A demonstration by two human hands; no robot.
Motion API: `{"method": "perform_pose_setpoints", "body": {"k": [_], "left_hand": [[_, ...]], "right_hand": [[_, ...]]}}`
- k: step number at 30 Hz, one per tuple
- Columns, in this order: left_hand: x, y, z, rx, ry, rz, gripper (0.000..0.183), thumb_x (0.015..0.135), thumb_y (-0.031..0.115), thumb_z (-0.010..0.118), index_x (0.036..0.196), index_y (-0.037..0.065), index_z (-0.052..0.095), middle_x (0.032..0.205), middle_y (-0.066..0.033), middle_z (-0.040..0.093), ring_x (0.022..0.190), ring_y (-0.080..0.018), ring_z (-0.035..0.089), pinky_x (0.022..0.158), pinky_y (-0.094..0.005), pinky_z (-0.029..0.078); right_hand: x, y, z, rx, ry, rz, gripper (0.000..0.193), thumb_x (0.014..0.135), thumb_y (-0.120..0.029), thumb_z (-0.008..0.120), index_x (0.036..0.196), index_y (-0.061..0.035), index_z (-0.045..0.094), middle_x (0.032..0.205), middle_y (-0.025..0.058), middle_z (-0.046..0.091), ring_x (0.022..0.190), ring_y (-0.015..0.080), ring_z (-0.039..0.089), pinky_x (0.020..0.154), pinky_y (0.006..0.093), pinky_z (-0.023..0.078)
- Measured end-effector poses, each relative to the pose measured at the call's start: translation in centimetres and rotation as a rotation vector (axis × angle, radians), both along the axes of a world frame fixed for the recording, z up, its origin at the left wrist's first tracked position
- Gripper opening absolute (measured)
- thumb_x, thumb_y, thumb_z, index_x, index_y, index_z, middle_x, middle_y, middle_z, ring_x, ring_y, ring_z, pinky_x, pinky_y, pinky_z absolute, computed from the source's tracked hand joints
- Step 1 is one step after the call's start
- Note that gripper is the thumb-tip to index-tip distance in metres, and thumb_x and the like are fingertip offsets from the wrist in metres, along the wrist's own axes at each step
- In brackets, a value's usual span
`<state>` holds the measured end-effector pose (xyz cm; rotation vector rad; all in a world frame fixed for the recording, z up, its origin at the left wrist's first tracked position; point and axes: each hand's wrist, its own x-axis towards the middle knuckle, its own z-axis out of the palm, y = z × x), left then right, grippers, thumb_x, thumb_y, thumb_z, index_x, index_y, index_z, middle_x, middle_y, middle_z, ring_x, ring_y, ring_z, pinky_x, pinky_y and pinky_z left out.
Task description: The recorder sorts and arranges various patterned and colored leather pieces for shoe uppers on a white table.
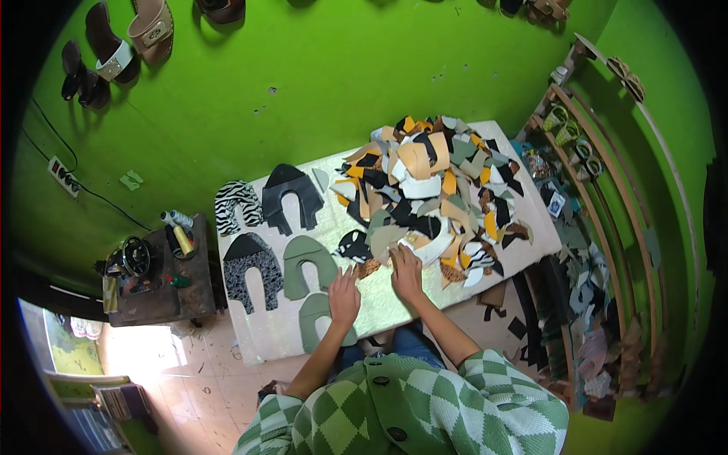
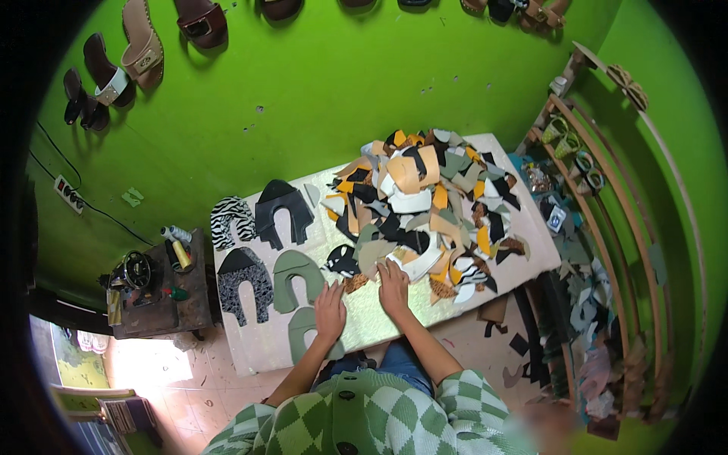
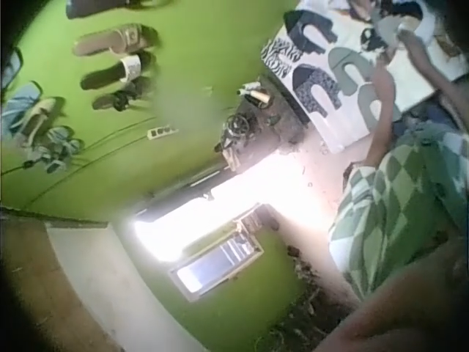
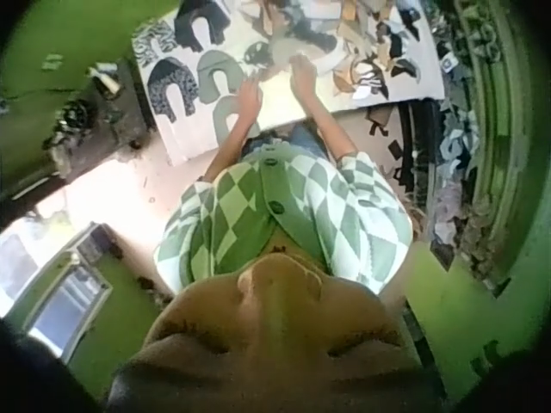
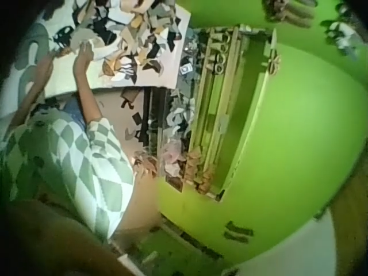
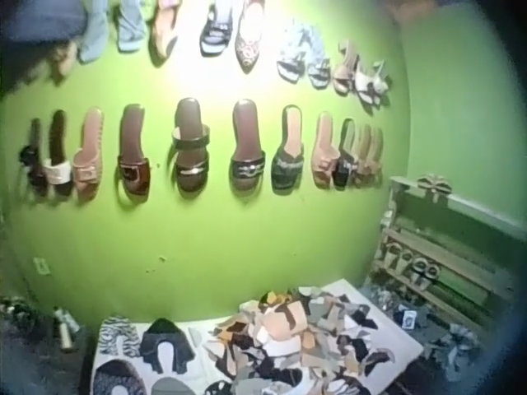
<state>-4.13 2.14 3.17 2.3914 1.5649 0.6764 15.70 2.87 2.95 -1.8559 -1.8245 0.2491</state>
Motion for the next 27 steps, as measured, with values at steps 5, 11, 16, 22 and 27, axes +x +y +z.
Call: {"method": "perform_pose_setpoints", "body": {"k": [5, 11, 16, 22, 27], "left_hand": [[7.1, 5.0, -0.2, -0.077, -0.102, 0.167, 0.05, 0.076, 0.016, 0.062, 0.123, 0.006, 0.049, 0.122, -0.0102, 0.052, 0.114, -0.0274, 0.046, 0.095, -0.0401, 0.033], [12.3, 8.2, -1.1, -0.302, -0.071, 0.393, 0.039, 0.075, 0.023, 0.068, 0.11, 0.01, 0.057, 0.094, -0.0046, 0.058, 0.092, -0.0246, 0.052, 0.078, -0.0395, 0.035], [14.0, 11.3, -1.7, -0.113, -0.01, 0.431, 0.033, 0.077, 0.028, 0.066, 0.104, 0.009, 0.059, 0.094, -0.0068, 0.059, 0.093, -0.0267, 0.052, 0.08, -0.0397, 0.036], [14.8, 16.2, -2.8, -0.284, -0.037, 0.566, 0.04, 0.071, 0.031, 0.073, 0.102, 0.008, 0.06, 0.091, -0.008, 0.063, 0.084, -0.026, 0.059, 0.075, -0.0379, 0.043], [12.4, 17.6, -4.0, -0.489, -0.339, 0.414, 0.03, 0.073, 0.026, 0.072, 0.093, 0.007, 0.062, 0.079, -0.0064, 0.064, 0.073, -0.0207, 0.062, 0.069, -0.0337, 0.047]], "right_hand": [[7.0, 4.2, 0.4, -0.056, -0.131, 0.027, 0.055, 0.068, -0.009, 0.064, 0.121, -0.0074, 0.05, 0.125, 0.0152, 0.045, 0.118, 0.0304, 0.041, 0.093, 0.0431, 0.031], [12.4, 5.3, 0.1, -0.172, -0.012, 0.264, 0.047, 0.068, -0.012, 0.07, 0.113, -0.012, 0.054, 0.099, 0.0071, 0.051, 0.098, 0.0255, 0.05, 0.078, 0.0362, 0.038], [14.7, 5.3, -1.3, -0.189, 0.103, 0.409, 0.03, 0.074, -0.01, 0.063, 0.103, -0.0088, 0.059, 0.095, 0.0083, 0.053, 0.093, 0.0275, 0.051, 0.076, 0.0392, 0.039], [14.8, 4.8, -1.6, -0.158, 0.051, 0.404, 0.024, 0.077, -0.009, 0.058, 0.102, -0.0072, 0.059, 0.093, 0.0091, 0.053, 0.091, 0.0288, 0.05, 0.074, 0.0398, 0.039], [14.2, 4.2, 0.1, -0.165, 0.09, 0.349, 0.032, 0.076, -0.007, 0.058, 0.108, -0.0068, 0.055, 0.094, 0.013, 0.051, 0.093, 0.0319, 0.049, 0.077, 0.0421, 0.039]]}}
